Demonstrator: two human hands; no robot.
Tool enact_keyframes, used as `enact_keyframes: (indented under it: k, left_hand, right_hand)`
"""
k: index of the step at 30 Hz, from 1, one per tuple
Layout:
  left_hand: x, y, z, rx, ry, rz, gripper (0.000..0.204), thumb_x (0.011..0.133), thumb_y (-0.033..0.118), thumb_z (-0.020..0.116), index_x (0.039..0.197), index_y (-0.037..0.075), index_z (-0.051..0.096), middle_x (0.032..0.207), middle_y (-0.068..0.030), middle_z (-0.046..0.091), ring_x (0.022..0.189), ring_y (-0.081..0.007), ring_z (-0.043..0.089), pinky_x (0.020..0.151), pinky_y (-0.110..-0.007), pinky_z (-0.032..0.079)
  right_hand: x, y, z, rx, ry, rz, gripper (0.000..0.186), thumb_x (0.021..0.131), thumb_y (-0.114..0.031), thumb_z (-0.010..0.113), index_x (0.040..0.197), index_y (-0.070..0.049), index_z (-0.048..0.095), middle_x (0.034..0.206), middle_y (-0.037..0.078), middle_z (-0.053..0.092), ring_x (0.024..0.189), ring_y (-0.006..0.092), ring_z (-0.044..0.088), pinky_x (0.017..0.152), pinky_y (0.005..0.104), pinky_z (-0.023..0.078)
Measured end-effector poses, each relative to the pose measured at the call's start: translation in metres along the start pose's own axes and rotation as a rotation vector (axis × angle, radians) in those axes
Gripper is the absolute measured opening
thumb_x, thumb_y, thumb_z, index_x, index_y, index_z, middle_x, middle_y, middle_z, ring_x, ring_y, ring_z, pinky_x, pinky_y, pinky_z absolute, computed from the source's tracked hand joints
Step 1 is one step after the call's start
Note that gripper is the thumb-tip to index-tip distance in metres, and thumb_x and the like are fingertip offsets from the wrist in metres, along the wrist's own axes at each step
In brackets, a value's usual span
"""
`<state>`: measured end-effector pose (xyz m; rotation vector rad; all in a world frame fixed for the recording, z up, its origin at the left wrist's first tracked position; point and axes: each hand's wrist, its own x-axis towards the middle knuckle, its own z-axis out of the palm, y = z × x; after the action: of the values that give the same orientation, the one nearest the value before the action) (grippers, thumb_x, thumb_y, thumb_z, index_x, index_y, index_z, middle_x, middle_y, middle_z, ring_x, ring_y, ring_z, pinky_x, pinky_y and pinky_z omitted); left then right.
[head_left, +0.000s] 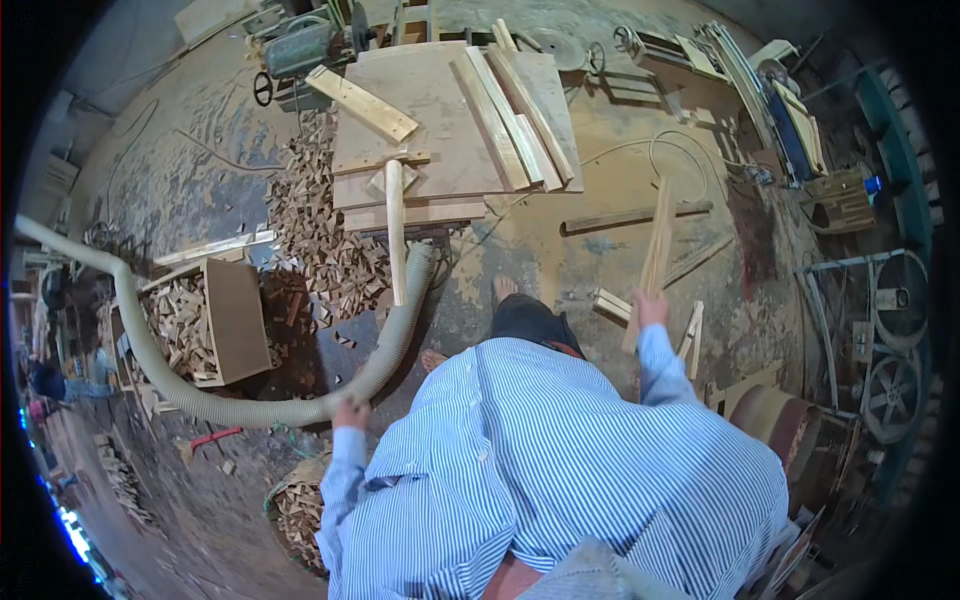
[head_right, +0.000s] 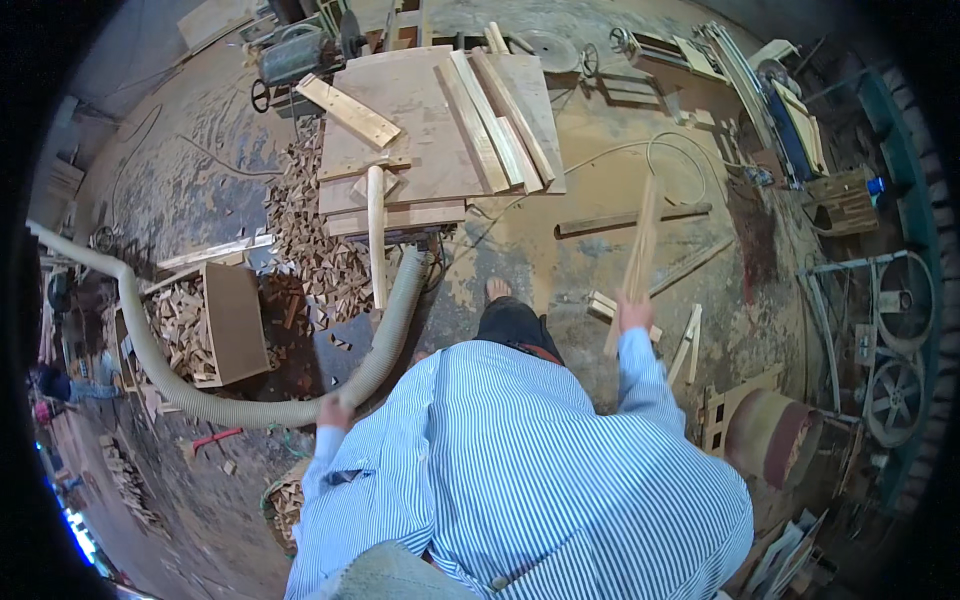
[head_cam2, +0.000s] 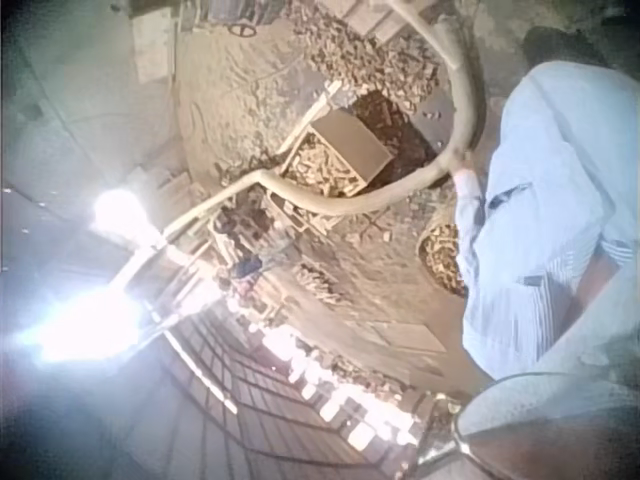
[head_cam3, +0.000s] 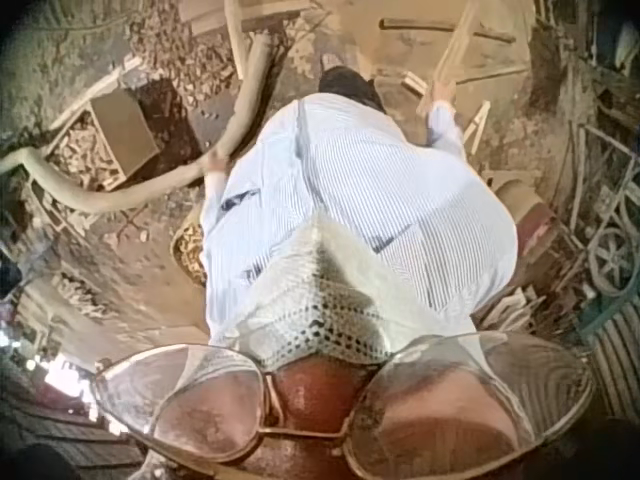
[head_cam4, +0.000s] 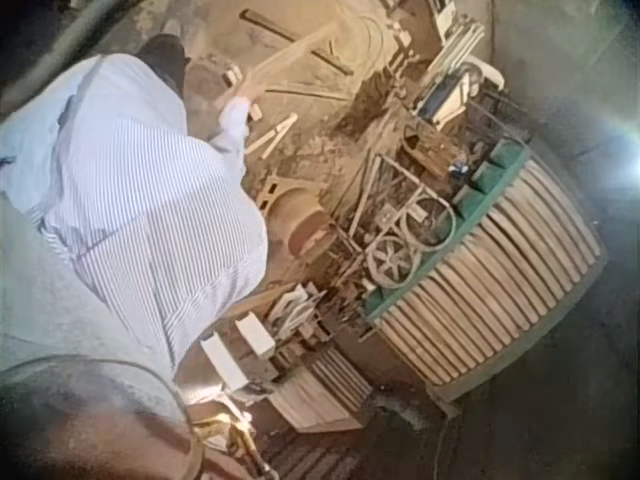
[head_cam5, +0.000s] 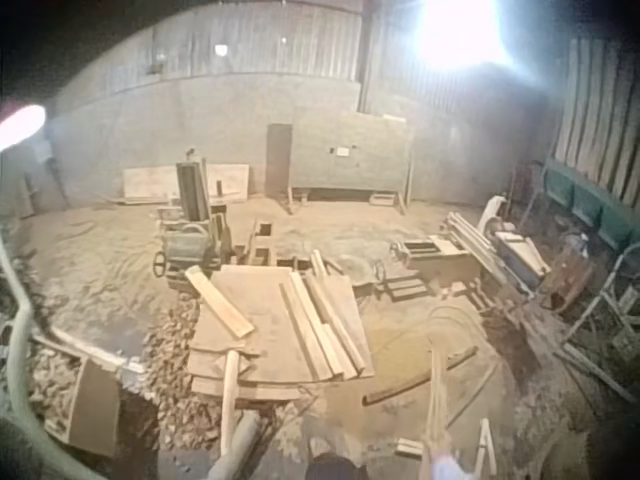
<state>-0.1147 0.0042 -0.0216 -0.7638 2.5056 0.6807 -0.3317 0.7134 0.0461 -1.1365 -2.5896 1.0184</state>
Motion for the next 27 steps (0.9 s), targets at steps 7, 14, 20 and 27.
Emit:
enact_keyframes:
  k: [7,14,20,27]
  left_hand:
    - [0.135,0.229,-0.054,-0.800,0.379,0.311,0.055,0.091,0.016,0.075,0.136,-0.006,0.052,0.131,-0.0200,0.061,0.105,-0.0218,0.067,0.089,-0.032,0.055]
    - [0.144,0.368,-0.037,-0.312,0.404,0.158,0.060,0.092,0.028,0.072,0.138,-0.004,0.051,0.133,-0.0256,0.059,0.118,-0.0344,0.061,0.103,-0.041,0.048]
    - [0.129,0.380,-0.027,-0.271,0.439,0.025,0.065,0.090,0.033,0.074,0.140,-0.001,0.050,0.141,-0.0247,0.054,0.130,-0.0387,0.053,0.109,-0.043,0.043]
    - [0.149,0.376,-0.026,-0.196,0.415,-0.059,0.064,0.091,0.040,0.071,0.137,-0.002,0.053,0.129,-0.0259,0.062,0.119,-0.0410,0.061,0.101,-0.045,0.049]
  right_hand:
    - [0.146,-0.210,0.087,-0.089,-0.247,-0.365,0.067,0.074,-0.044,0.083,0.116,0.005,0.067,0.111,0.026,0.071,0.103,0.0381,0.069,0.090,0.0443,0.053]
    - [0.227,-0.330,0.183,-0.297,-0.546,-0.387,0.076,0.075,-0.056,0.079,0.122,0.002,0.066,0.121,0.023,0.068,0.114,0.0382,0.065,0.099,0.0452,0.050]
    - [0.252,-0.327,0.209,-0.307,-0.564,-0.521,0.078,0.076,-0.056,0.079,0.122,0.005,0.065,0.116,0.028,0.069,0.111,0.0412,0.065,0.099,0.0463,0.050]
    - [0.265,-0.310,0.192,0.269,-0.762,-0.388,0.058,0.085,-0.040,0.078,0.122,0.003,0.064,0.102,0.018,0.072,0.086,0.0257,0.071,0.078,0.0367,0.057]
